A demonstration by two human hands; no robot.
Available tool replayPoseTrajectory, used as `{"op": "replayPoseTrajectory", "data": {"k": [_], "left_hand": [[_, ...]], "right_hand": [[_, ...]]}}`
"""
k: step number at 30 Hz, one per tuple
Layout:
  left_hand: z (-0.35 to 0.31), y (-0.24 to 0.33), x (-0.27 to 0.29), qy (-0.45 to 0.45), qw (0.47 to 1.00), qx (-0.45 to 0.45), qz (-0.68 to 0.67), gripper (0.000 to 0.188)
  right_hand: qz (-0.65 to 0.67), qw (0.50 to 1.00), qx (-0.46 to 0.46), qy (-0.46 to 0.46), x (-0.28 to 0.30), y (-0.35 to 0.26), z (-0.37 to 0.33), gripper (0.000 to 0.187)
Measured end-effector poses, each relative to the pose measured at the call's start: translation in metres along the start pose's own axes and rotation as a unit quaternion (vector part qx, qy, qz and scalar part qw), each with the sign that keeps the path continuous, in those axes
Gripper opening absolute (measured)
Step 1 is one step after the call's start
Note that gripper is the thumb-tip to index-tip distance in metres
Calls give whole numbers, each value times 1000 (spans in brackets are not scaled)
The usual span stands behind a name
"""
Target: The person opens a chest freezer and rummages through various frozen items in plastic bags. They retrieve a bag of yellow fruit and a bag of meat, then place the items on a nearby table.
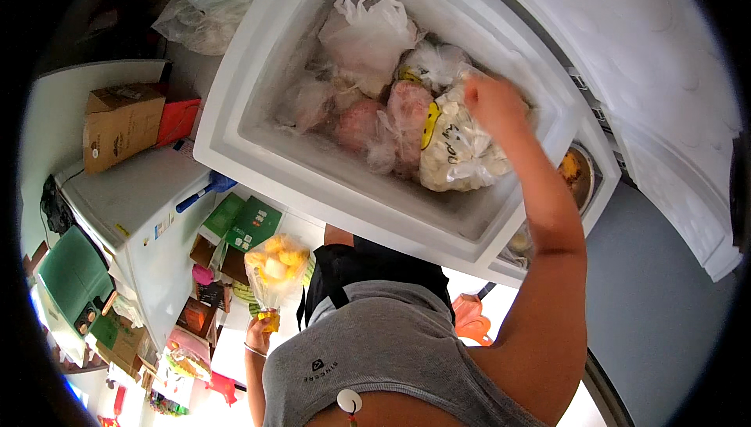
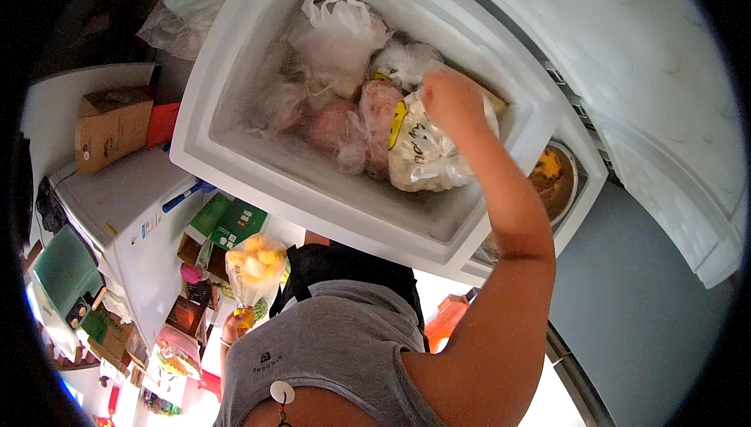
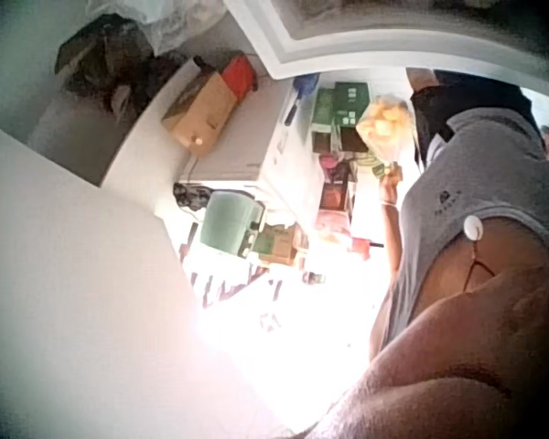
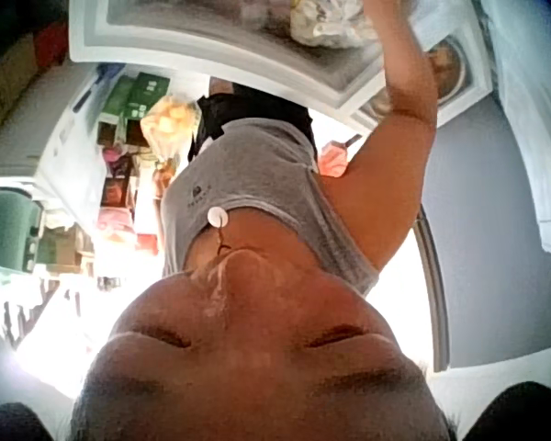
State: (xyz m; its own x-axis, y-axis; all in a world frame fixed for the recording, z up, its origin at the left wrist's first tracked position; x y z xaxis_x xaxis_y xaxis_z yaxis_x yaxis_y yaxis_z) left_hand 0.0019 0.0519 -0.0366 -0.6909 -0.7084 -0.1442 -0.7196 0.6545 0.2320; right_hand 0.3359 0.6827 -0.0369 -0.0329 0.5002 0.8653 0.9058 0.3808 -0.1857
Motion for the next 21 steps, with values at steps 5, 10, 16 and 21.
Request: {"op": "replayPoseTrajectory", "data": {"k": [5,10,16,21], "left_hand": [[8,11,1,0,1000,14,18,37],[3,13,9,29,997,41,49,36],[17,-12,48,-27,999,43,6,37],[-4,-3,50,11,997,52,63,40]], "right_hand": [[13,983,-169,-67,-92,25,-98,34],[121,958,-249,70,-125,29,-108,30],[246,930,-236,138,-146,65,-104,16],[454,842,-250,148,-154,75,-105,13]]}}
Point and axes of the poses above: each hand's wrist, its own z-axis towards the middle knuckle, its own x-axis out of the back of the hand, y = z × x, the point moved 2 cm from there along z, towards the middle knuckle, and after that the axes turned 4 degrees about -y, right-handed, at the moved point
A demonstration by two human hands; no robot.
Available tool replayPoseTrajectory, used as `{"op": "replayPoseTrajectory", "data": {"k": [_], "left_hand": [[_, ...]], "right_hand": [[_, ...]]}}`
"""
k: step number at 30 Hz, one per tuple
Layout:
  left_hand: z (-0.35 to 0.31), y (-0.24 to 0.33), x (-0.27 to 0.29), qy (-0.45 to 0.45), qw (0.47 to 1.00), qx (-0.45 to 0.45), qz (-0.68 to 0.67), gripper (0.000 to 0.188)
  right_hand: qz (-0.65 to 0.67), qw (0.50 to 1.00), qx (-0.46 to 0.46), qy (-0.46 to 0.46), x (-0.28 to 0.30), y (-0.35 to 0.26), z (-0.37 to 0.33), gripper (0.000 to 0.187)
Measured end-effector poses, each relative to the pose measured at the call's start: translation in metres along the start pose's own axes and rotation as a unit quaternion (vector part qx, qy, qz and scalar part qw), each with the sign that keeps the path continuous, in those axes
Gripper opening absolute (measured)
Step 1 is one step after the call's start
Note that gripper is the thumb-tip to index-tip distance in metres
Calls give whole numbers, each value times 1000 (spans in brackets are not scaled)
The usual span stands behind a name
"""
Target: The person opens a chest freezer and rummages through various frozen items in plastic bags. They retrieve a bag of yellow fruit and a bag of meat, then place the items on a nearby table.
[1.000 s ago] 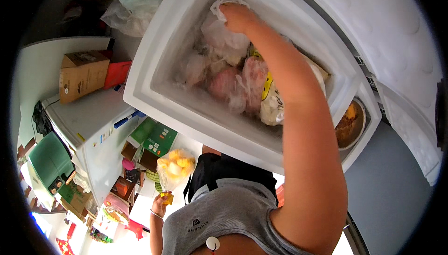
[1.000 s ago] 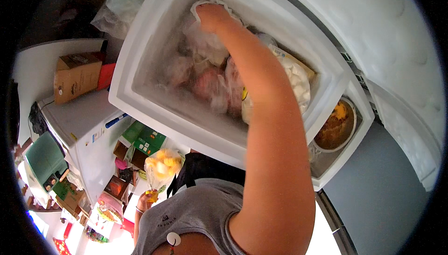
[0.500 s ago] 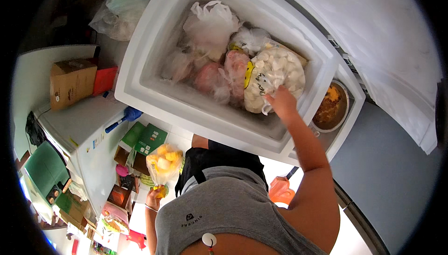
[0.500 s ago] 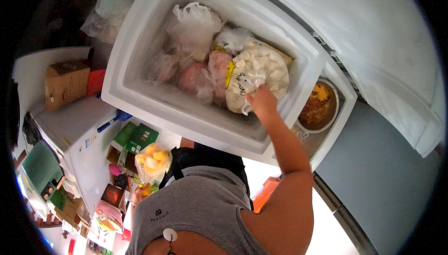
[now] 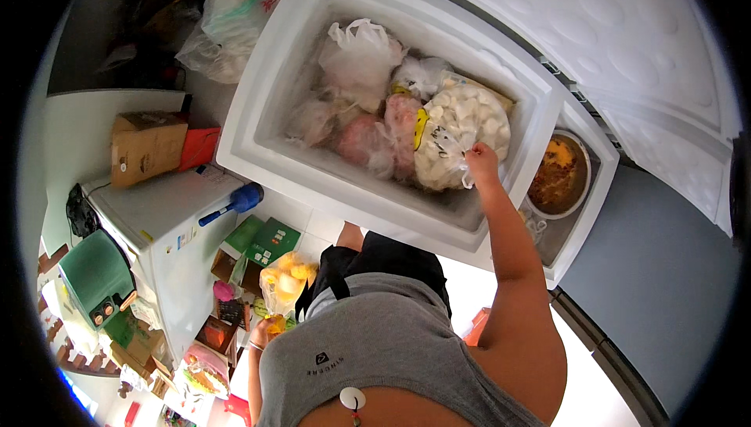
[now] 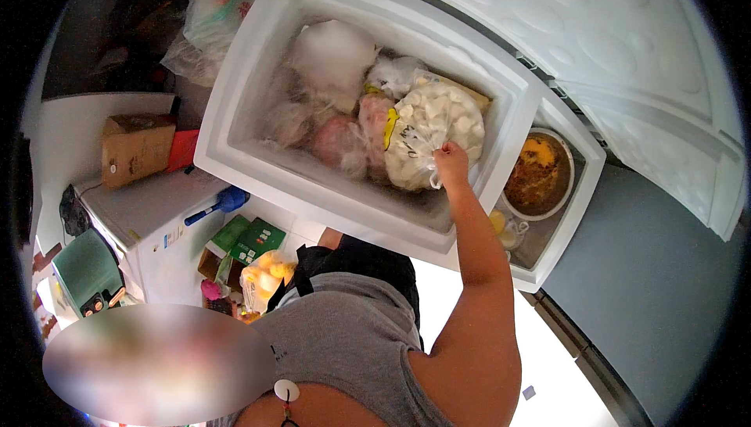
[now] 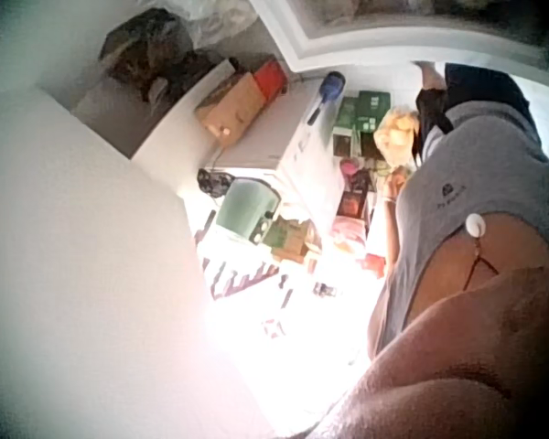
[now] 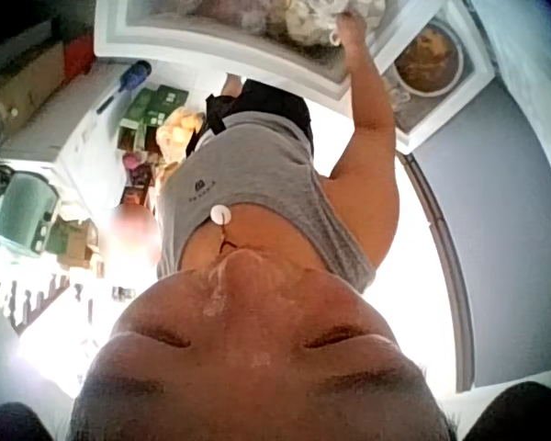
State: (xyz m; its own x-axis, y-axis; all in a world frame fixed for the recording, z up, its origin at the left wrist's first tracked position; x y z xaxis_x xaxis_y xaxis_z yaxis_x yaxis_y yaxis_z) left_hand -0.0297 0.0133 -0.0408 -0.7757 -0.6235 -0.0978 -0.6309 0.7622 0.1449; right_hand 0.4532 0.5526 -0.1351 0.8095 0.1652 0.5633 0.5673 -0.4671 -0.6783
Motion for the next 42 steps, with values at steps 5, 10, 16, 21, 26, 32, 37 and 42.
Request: {"op": "replayPoseTrajectory", "data": {"k": [5,10,16,21,26,32,37,42], "left_hand": [[10,-18,29,-29,999,-10,24,42],[-1,-13,21,-3,999,-6,41,42],[4,-23,36,-11,994,-12,104,43],[-8,-23,18,14,999,12,30,45],[-13,-9,8,14,999,1,38,46],[-9,11,-13,12,999,6,52,47],[-9,28,-23,10,997,13,73,48],[-16,40,-28,11,996,18,84,49]], "right_hand": [[50,997,-24,-52,17,-3,11,9],[153,983,-47,-85,44,-47,5,8],[209,967,-60,-132,48,-119,-21,8],[225,957,27,-178,9,-157,-27,5],[262,945,72,-184,-61,-170,-3,3],[183,975,92,-81,-159,-197,8,11],[148,982,37,-112,-234,-173,6,12],[196,964,-7,-182,-253,-180,-14,18]]}}
Point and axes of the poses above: each hand's wrist, its own z-axis towards the middle knuckle, its own x-axis out of the back of the hand, y = z × x, the point moved 2 cm from there along z, towards the middle knuckle, and after that the axes turned 4 degrees about -y, right-handed, at the moved point
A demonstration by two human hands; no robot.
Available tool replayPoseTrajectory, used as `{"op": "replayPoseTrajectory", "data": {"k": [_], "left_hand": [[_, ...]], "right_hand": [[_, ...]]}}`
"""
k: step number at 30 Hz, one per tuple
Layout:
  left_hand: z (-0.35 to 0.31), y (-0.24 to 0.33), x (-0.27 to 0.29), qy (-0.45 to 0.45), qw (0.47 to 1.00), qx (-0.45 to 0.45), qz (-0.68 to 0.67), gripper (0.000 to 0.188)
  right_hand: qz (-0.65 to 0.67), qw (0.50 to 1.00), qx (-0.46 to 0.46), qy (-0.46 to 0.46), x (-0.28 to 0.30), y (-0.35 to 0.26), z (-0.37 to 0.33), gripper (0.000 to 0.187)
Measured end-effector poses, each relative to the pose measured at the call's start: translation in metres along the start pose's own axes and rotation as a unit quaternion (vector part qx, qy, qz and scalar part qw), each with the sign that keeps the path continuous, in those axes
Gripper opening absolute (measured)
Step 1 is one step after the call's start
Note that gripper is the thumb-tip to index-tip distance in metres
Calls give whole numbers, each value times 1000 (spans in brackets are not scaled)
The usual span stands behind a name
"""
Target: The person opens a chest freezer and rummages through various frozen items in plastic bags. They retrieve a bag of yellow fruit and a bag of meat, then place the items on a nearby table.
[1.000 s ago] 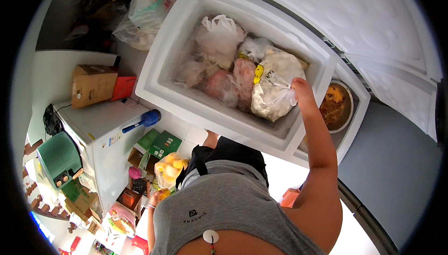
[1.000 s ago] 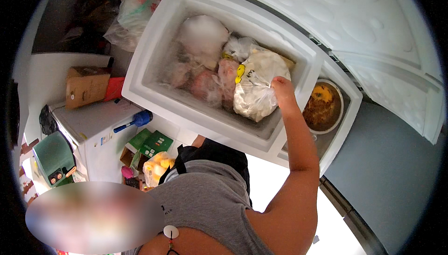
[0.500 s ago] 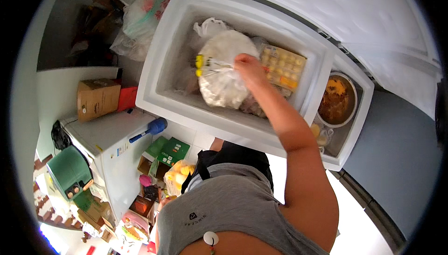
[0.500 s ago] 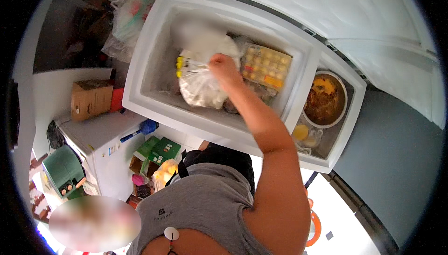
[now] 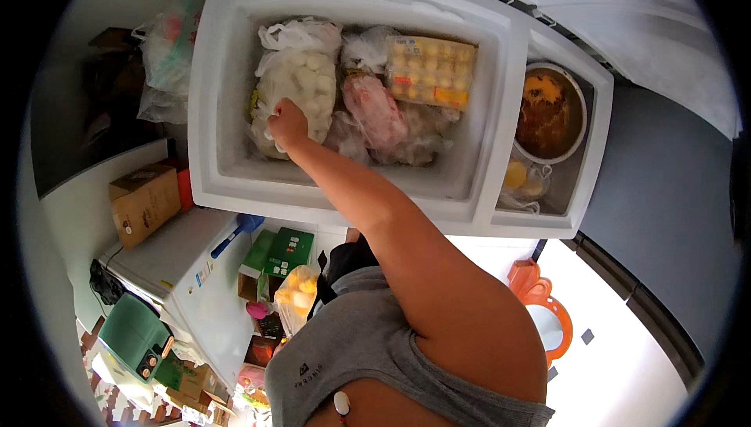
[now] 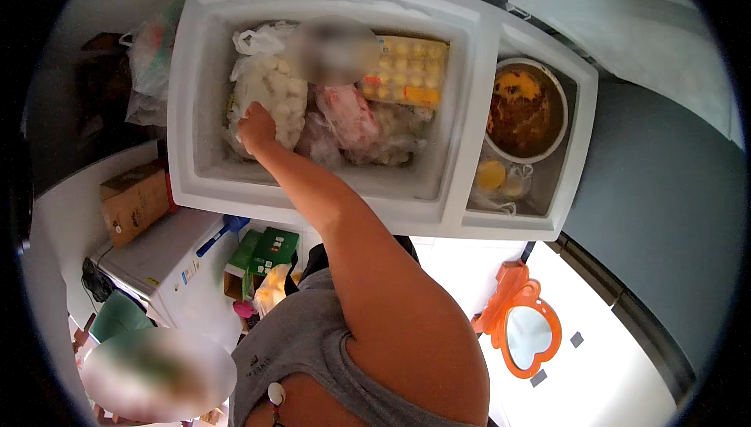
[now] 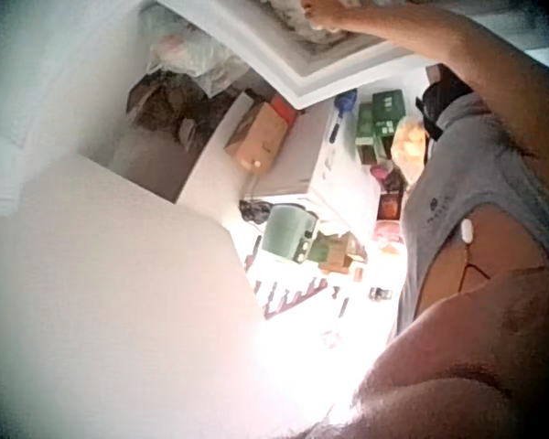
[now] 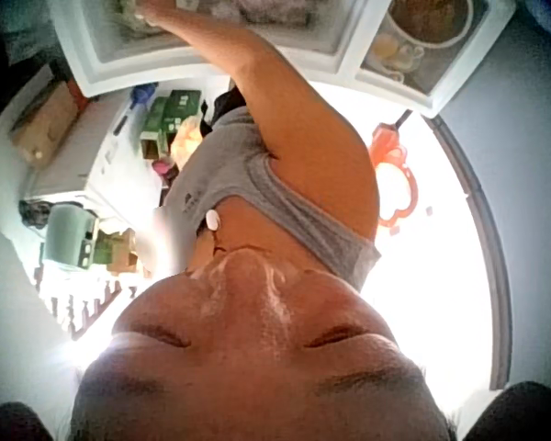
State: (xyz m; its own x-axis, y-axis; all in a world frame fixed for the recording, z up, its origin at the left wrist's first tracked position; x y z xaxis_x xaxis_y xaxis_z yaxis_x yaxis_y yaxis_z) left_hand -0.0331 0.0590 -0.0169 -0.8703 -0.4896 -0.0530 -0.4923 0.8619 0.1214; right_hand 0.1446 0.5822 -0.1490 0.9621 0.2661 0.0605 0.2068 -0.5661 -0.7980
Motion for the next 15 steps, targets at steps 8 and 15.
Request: {"op": "replayPoseTrajectory", "data": {"k": [8,15], "left_hand": [[-10,13,1,-3,1000,-10,11,51],[-31,23,0,-14,998,-66,2,53]], "right_hand": [[-269,945,144,-115,45,44,-48,51],[-234,969,-67,-31,219,102,-89,18]]}}
Point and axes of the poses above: each hand's wrist, its own z-axis towards the middle knuckle, its own x-axis out of the back of the hand, y = z × x, the point moved 2 cm from there along z, towards the middle knuckle, and after that the axes turned 4 degrees about -y, right-handed, at the moved point
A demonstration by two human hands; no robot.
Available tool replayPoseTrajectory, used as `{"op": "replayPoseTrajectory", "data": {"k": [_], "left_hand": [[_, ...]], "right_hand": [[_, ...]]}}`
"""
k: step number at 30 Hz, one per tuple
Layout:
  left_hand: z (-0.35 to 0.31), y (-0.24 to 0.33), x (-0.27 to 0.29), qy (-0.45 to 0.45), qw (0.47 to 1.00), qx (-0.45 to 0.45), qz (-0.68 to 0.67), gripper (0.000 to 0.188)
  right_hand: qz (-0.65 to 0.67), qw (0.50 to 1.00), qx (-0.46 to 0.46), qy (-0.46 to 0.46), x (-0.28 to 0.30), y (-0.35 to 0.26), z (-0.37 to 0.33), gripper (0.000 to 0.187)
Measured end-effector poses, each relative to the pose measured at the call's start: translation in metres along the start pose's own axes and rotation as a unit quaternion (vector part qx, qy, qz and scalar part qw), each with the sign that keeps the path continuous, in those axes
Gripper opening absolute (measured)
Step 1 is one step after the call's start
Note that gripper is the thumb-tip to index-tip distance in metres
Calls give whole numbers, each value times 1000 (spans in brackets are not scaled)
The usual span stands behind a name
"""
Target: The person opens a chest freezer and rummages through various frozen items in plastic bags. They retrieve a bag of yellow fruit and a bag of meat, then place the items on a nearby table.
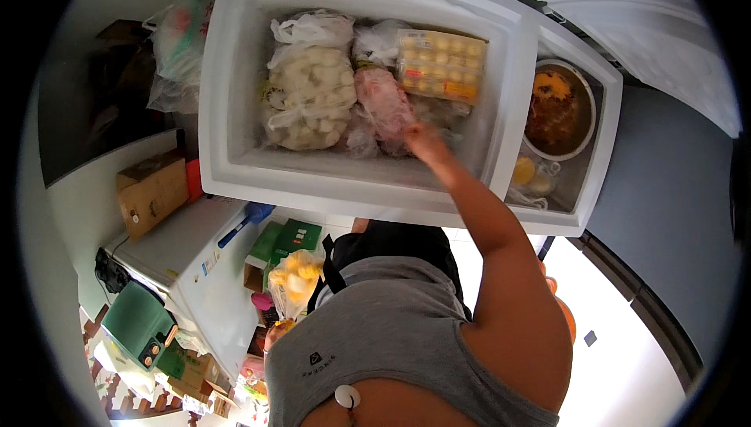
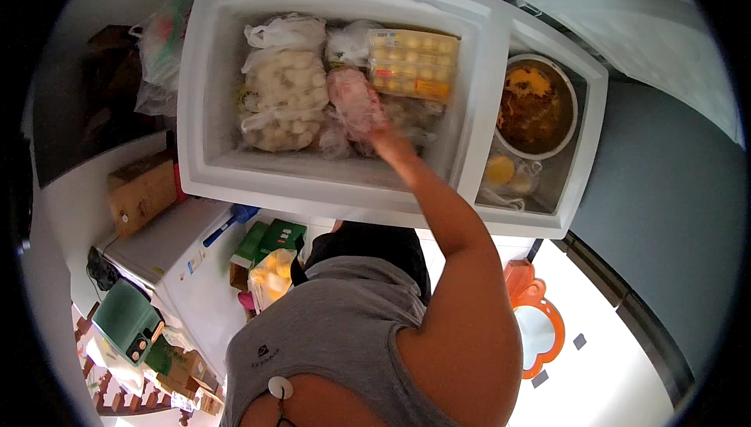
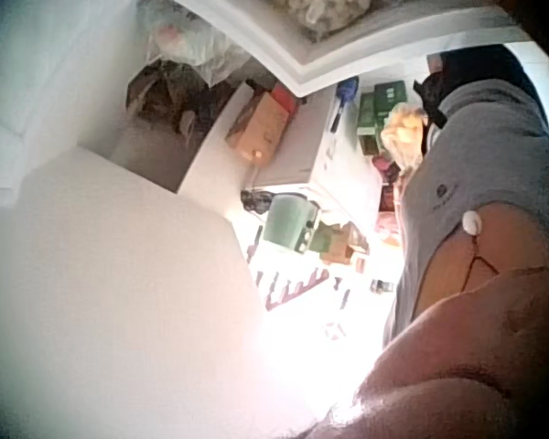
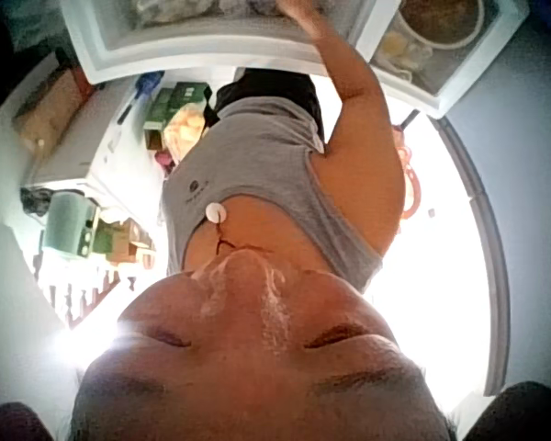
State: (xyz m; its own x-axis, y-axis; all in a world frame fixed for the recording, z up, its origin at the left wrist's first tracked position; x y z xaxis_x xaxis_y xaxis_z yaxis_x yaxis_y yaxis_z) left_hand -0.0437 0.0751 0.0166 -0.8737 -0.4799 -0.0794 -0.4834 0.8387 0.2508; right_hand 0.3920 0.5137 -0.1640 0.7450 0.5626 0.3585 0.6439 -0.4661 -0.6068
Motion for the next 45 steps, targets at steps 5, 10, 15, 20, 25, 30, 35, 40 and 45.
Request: {"op": "replayPoseTrajectory", "data": {"k": [5,10,15,20,25,30,35,40,45], "left_hand": [[-31,45,-9,-25,993,-113,20,54],[-78,94,-24,-48,967,-248,41,55],[-113,140,-47,-71,931,-353,61,57],[-135,162,-69,-81,906,-410,62,58],[-140,175,-91,-93,901,-424,-2,62],[-133,175,-98,-109,906,-408,-17,62],[-130,178,-107,-153,902,-403,7,64],[-153,193,-149,-90,896,-431,59,64],[-175,209,-176,-110,881,-453,82,64]], "right_hand": [[310,942,-74,102,32,65,-11,16],[302,944,-94,94,14,65,-6,19],[420,892,-139,-93,-22,109,76,32],[484,844,-211,90,-38,50,73,40],[300,928,-211,63,-49,41,84,61],[12,982,-147,114,-81,24,78,78],[-99,992,-73,-2,-101,68,116,60],[1,993,-113,-39,-76,61,97,54],[188,982,-22,-14,-39,42,8,26]]}}
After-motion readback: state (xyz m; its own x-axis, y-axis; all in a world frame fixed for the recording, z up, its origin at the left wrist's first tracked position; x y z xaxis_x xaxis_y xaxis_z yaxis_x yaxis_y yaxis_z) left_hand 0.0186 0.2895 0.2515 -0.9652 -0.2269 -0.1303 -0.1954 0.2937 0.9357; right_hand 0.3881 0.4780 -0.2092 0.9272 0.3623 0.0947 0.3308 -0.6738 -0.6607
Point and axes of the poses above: each hand's wrist, its own z-axis towards the middle knuckle, its own x-axis out of the back of the hand, y = z × x, the point moved 2 cm from there along z, towards the middle knuckle, and after that the axes turned 4 degrees about -y, right-handed, at the moved point
